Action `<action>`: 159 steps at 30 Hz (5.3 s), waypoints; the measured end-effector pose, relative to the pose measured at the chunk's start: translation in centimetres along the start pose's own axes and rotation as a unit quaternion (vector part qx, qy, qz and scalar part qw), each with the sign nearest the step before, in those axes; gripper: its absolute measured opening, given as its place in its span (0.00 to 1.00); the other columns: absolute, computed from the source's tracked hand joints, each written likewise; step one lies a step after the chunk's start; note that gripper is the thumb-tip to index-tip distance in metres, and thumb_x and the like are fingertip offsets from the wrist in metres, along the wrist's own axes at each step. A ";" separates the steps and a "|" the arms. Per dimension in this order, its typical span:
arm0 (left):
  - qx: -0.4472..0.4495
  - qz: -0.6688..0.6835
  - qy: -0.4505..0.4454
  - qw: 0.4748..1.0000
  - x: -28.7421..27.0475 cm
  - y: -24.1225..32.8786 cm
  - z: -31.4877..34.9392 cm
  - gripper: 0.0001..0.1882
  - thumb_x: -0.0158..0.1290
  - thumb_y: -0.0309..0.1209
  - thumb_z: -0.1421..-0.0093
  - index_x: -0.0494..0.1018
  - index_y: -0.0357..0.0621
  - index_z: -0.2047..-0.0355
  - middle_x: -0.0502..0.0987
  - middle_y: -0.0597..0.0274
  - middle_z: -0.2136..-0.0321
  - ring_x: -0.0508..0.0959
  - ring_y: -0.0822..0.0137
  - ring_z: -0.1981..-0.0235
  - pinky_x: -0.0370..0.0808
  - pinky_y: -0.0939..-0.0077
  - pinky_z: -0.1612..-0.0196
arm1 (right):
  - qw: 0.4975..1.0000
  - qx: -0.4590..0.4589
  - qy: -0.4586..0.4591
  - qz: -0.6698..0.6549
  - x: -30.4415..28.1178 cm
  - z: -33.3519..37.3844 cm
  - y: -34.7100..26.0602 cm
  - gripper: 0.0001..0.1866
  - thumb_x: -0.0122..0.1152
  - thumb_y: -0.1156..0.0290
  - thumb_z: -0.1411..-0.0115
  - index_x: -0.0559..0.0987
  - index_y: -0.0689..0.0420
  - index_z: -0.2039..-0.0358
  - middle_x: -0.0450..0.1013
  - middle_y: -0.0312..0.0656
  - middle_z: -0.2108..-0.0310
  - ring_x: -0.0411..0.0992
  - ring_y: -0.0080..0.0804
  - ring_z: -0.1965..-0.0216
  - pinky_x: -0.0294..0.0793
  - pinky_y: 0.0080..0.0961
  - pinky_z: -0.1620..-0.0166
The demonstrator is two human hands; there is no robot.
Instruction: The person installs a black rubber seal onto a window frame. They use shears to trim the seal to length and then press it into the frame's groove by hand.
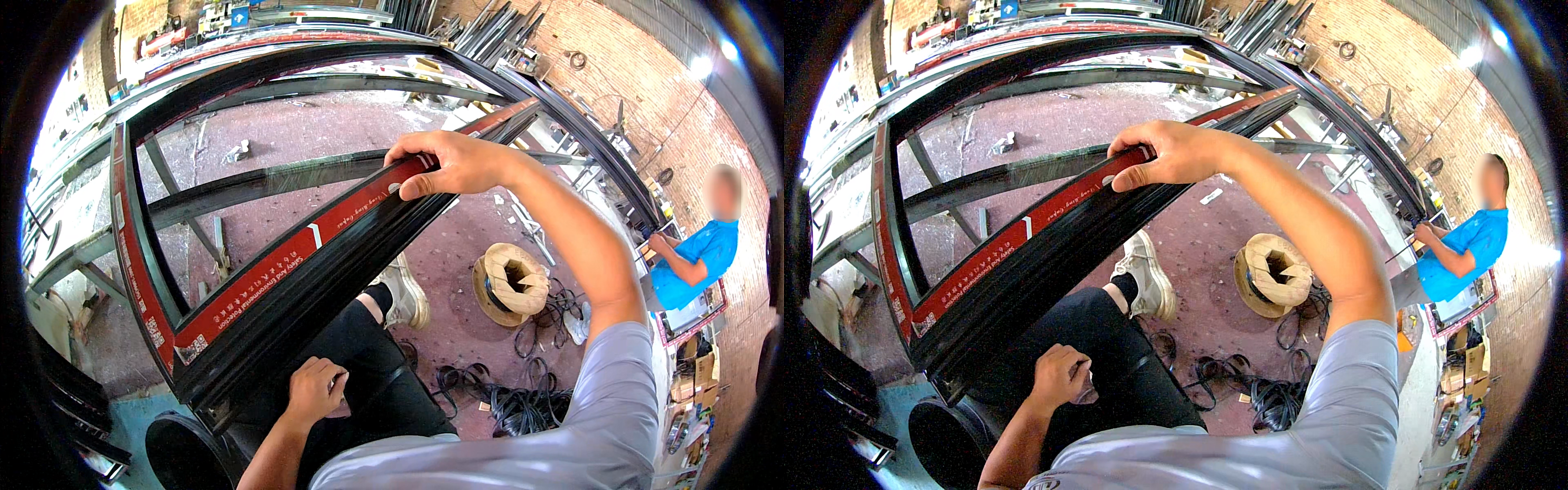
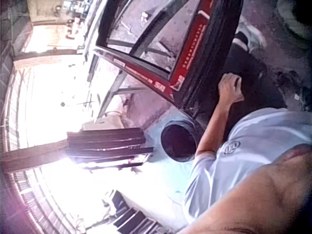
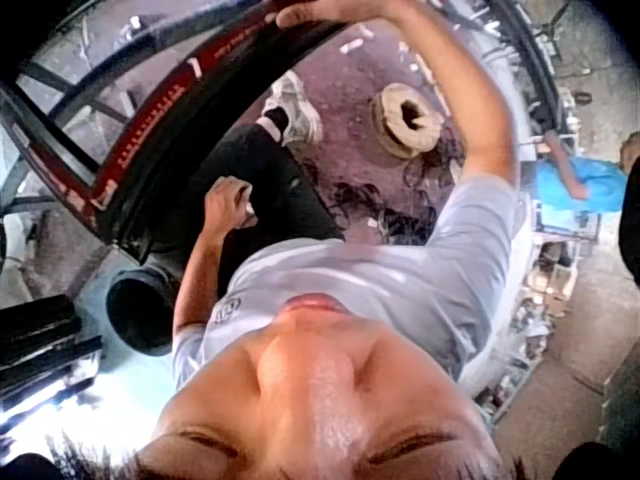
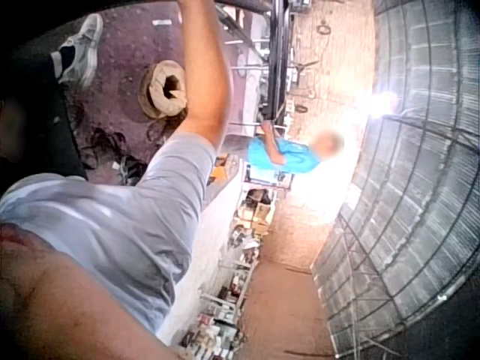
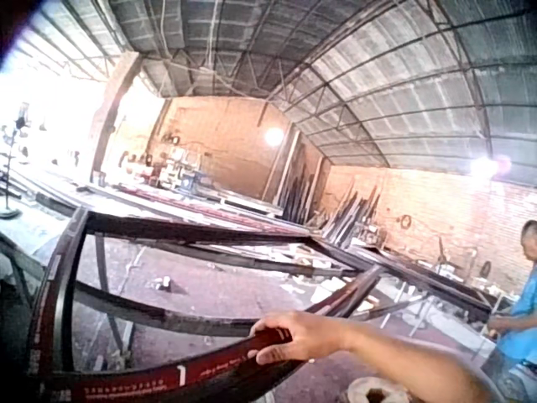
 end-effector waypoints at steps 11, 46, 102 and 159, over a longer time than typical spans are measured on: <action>0.017 -0.016 0.005 1.000 -0.3 0.0 0.1 0.03 0.64 0.27 0.46 0.81 0.45 0.72 0.79 0.61 0.73 0.78 0.55 0.70 0.76 0.62 0.66 | 0.999 0.024 0.038 0.026 1.6 -0.6 -3.5 0.41 0.72 0.34 0.46 0.80 0.62 0.50 0.77 0.45 0.56 0.75 0.36 0.53 0.74 0.32 0.47; 0.010 -0.021 0.006 1.000 -0.3 -0.3 0.2 0.03 0.64 0.30 0.44 0.82 0.47 0.71 0.80 0.62 0.73 0.79 0.56 0.69 0.77 0.63 0.65 | 0.999 0.022 0.046 0.013 -0.5 0.4 1.3 0.39 0.73 0.37 0.47 0.79 0.58 0.49 0.74 0.37 0.58 0.71 0.29 0.56 0.71 0.29 0.50; 0.003 -0.015 -0.008 1.000 -0.3 -0.1 0.0 0.03 0.64 0.28 0.45 0.82 0.44 0.72 0.82 0.58 0.72 0.79 0.54 0.70 0.77 0.61 0.65 | 0.995 0.010 0.097 -0.011 -1.6 1.8 4.6 0.39 0.74 0.39 0.46 0.81 0.58 0.46 0.79 0.41 0.55 0.76 0.31 0.52 0.75 0.29 0.46; -0.184 -0.127 -0.102 0.969 -6.0 -10.1 -7.6 0.17 0.58 0.43 0.36 0.81 0.41 0.58 0.82 0.48 0.65 0.81 0.43 0.59 0.77 0.50 0.55 | 0.997 -0.059 0.046 -0.006 2.5 -5.3 -5.3 0.42 0.66 0.33 0.42 0.80 0.59 0.44 0.79 0.51 0.48 0.76 0.46 0.44 0.72 0.38 0.40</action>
Point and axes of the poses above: each hand's wrist, its own z-axis away from the middle knuckle, its own x-axis out of the palm, y = z × x, the point moved 4 cm from there along -z, towards the middle knuckle
